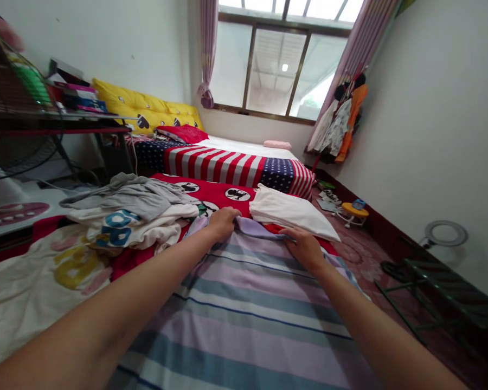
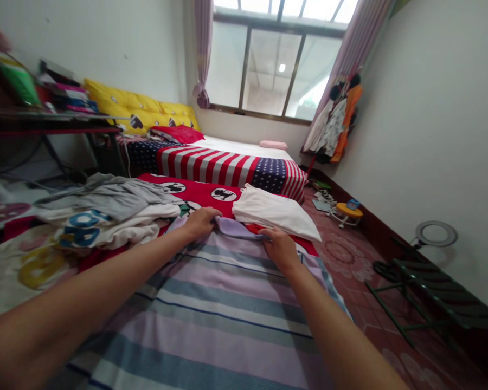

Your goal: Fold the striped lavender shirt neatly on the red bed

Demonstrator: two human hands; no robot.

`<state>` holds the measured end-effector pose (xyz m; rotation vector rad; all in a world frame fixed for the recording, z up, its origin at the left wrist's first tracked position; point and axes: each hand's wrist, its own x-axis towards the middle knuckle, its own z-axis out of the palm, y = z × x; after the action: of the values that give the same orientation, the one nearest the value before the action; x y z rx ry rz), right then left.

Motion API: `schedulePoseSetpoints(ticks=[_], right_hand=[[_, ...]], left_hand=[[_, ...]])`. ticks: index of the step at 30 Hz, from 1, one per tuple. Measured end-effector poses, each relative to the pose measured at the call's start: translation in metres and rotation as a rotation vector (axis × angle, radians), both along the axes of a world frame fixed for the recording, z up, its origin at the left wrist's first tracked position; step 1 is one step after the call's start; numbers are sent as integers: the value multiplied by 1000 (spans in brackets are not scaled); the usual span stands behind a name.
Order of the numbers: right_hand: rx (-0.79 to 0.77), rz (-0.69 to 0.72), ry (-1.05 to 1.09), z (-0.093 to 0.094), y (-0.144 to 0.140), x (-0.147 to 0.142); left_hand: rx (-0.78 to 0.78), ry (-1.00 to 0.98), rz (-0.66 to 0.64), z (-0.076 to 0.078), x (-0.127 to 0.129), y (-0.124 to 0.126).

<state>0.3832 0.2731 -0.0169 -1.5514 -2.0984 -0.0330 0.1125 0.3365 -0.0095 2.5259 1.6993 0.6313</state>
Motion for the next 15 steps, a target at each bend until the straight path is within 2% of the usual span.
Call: schedulePoseSetpoints(ticks=[3,6,9,12,15], right_hand=[[159,-132,69,-7,2,1],[98,-226,13,-16,4,-2],[121,-274,-50,-16,-10,-11],[152,-98,-62,-11,-43,-20],[58,90,-93,-17,-75,-24]], left_hand=[[34,-16,33,-7,5,0],[16,-7,54,-10,6,0],[22,-8,69,0,-9,-4],[48,-18,15,20,-36,-24],[6,70,-81,31,-64,-60]])
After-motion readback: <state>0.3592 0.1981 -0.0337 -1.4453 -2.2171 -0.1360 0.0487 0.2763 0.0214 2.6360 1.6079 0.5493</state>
